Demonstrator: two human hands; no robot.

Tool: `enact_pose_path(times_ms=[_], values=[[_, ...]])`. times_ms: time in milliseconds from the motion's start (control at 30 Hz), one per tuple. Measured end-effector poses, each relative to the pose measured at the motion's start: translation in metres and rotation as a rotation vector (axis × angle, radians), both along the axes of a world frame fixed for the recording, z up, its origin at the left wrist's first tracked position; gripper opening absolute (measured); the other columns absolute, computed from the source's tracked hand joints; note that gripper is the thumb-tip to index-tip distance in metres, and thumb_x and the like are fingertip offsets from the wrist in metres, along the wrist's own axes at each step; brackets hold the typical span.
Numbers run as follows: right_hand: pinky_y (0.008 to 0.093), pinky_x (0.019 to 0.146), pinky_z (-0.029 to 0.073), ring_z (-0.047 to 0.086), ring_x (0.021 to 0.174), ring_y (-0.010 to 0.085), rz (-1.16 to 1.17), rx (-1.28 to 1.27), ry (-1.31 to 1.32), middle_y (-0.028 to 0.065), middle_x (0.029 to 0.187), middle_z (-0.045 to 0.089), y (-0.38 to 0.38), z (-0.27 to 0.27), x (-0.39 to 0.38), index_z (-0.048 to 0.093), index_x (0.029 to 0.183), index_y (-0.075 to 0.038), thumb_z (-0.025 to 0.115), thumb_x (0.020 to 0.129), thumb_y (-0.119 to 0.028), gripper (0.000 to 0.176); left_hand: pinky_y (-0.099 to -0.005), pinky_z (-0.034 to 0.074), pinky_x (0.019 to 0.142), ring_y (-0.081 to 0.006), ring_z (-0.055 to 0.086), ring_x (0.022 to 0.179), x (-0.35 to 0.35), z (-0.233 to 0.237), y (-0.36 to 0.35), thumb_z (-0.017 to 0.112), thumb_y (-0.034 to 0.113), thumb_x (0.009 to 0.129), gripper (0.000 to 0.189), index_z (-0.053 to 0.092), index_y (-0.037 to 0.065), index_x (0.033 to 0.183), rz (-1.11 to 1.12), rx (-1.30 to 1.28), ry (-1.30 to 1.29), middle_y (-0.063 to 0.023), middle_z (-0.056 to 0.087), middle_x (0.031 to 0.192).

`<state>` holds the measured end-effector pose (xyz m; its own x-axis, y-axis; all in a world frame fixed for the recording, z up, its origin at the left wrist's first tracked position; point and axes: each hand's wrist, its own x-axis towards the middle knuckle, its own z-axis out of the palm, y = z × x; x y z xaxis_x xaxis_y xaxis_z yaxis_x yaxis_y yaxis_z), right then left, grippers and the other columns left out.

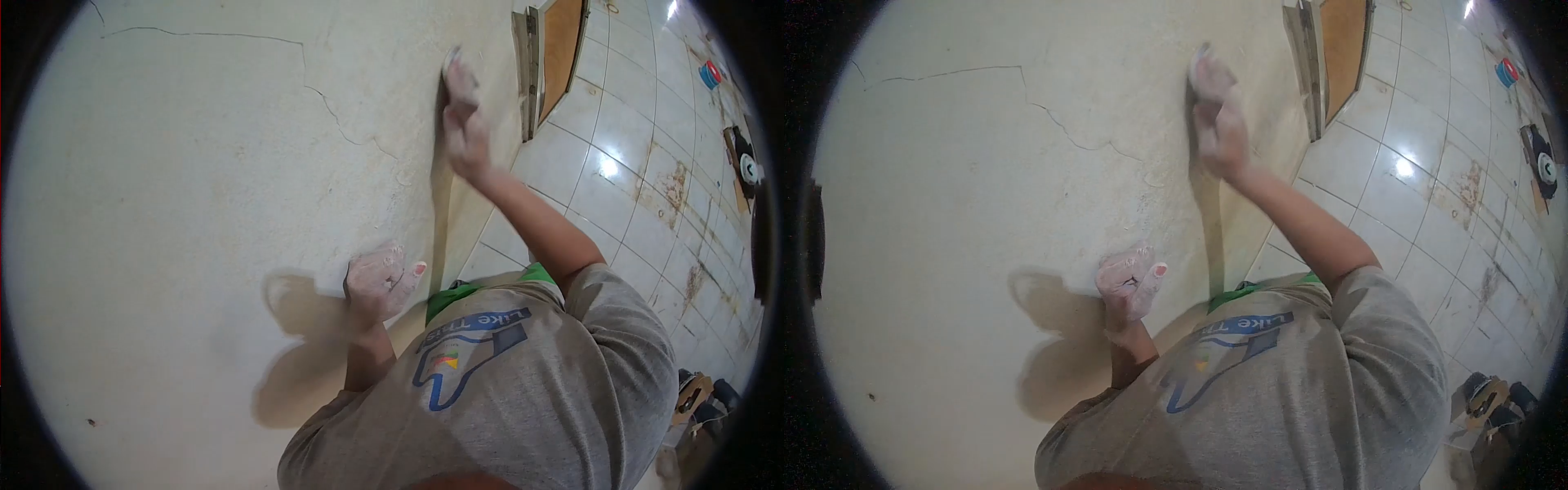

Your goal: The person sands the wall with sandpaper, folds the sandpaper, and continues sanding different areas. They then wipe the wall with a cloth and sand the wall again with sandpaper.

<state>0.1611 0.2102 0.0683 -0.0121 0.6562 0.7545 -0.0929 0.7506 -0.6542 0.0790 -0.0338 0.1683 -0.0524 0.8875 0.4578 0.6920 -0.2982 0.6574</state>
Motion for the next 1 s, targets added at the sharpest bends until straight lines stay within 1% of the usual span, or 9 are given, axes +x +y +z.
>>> enact_pose_path(times_ms=[67, 200, 300, 367, 467, 600, 767, 967, 1000], values=[[0.0494, 0.123, 0.024, 0.036, 0.147, 0.0411, 0.095, 0.137, -0.101, 0.0245, 0.154, 0.044, -0.036, -0.017, -0.004, 0.048, 0.145, 0.005, 0.055, 0.081, 0.004, 0.064, -0.0368, 0.033, 0.046, -0.0269, 0.042, 0.048, -0.001, -0.001, -0.001, 0.076, -0.004, 0.078, 0.039, 0.043, 0.004, 0.060, 0.000, 0.014, -0.018, -0.0093, 0.043, 0.059], [0.0499, 0.123, 0.024, 0.037, 0.147, 0.0406, 0.389, 0.321, -0.349, 0.0256, 0.153, 0.044, -0.084, -0.041, 0.019, 0.049, 0.144, 0.005, 0.056, 0.082, -0.002, 0.063, -0.0365, 0.033, 0.047, -0.0265, 0.041, 0.049, 0.001, 0.006, 0.001, 0.075, -0.006, 0.079, 0.038, 0.043, 0.004, 0.060, -0.034, -0.031, -0.102, -0.0093, 0.043, 0.058], [0.0488, 0.122, 0.026, 0.036, 0.147, 0.0397, 0.109, 0.089, -0.201, 0.0259, 0.155, 0.041, -0.043, -0.039, 0.012, 0.047, 0.145, 0.006, 0.055, 0.087, -0.005, 0.060, -0.0362, 0.032, 0.047, -0.0262, 0.041, 0.049, 0.002, 0.011, 0.003, 0.074, -0.007, 0.079, 0.038, 0.043, 0.003, 0.060, -0.050, -0.070, -0.162, -0.0093, 0.042, 0.058], [0.0478, 0.122, 0.025, 0.033, 0.148, 0.0402, 0.044, -0.341, 0.039, 0.0267, 0.156, 0.037, -0.003, -0.010, 0.005, 0.043, 0.147, 0.007, 0.053, 0.091, -0.004, 0.058, -0.0360, 0.032, 0.047, -0.0260, 0.040, 0.049, 0.001, 0.013, 0.005, 0.074, -0.008, 0.079, 0.038, 0.043, 0.003, 0.060, -0.049, -0.081, -0.190, -0.0093, 0.042, 0.058], [0.0470, 0.122, 0.023, 0.030, 0.148, 0.0420, 0.000, -0.140, -0.071, 0.0274, 0.158, 0.035, 0.041, 0.001, 0.016, 0.039, 0.149, 0.007, 0.052, 0.092, -0.002, 0.059, -0.0351, 0.032, 0.048, -0.0246, 0.040, 0.049, 0.001, 0.015, 0.007, 0.072, -0.009, 0.079, 0.037, 0.042, 0.003, 0.060, -0.061, -0.051, -0.207, -0.0088, 0.041, 0.058], [0.0479, 0.122, 0.025, 0.032, 0.148, 0.0433, 0.319, 0.119, 0.032, 0.0245, 0.158, 0.037, -0.005, -0.011, -0.007, 0.043, 0.149, 0.003, 0.050, 0.089, -0.002, 0.060, -0.0336, 0.031, 0.049, -0.0215, 0.040, 0.049, -0.004, 0.008, 0.009, 0.071, -0.010, 0.081, 0.038, 0.042, 0.003, 0.060, -0.084, 0.029, -0.203, -0.0077, 0.040, 0.058], [0.0478, 0.122, 0.025, 0.035, 0.148, 0.0410, 0.292, 0.454, -0.411, 0.0268, 0.156, 0.040, -0.050, -0.015, 0.013, 0.049, 0.145, 0.006, 0.054, 0.084, -0.010, 0.063, -0.0323, 0.030, 0.049, -0.0182, 0.040, 0.050, -0.005, 0.004, 0.010, 0.070, -0.007, 0.084, 0.038, 0.043, 0.004, 0.060, -0.091, -0.050, -0.299, -0.0062, 0.041, 0.057], [0.0462, 0.122, 0.027, 0.041, 0.144, 0.0391, -0.150, -0.101, 0.033, 0.0264, 0.151, 0.047, 0.007, -0.003, 0.000, 0.052, 0.141, 0.006, 0.050, 0.075, 0.004, 0.066, -0.0325, 0.029, 0.049, -0.0166, 0.039, 0.049, -0.001, 0.004, 0.002, 0.072, 0.000, 0.087, 0.041, 0.042, 0.006, 0.059, -0.020, -0.111, -0.144, -0.0050, 0.041, 0.056], [0.0469, 0.122, 0.027, 0.041, 0.144, 0.0388, -0.107, -0.079, 0.021, 0.0257, 0.151, 0.046, 0.006, -0.008, 0.000, 0.052, 0.142, 0.004, 0.050, 0.077, 0.003, 0.065, -0.0326, 0.029, 0.048, -0.0166, 0.039, 0.050, -0.001, 0.004, 0.002, 0.072, 0.001, 0.087, 0.042, 0.041, 0.006, 0.059, -0.017, -0.121, -0.131, -0.0051, 0.040, 0.056]])
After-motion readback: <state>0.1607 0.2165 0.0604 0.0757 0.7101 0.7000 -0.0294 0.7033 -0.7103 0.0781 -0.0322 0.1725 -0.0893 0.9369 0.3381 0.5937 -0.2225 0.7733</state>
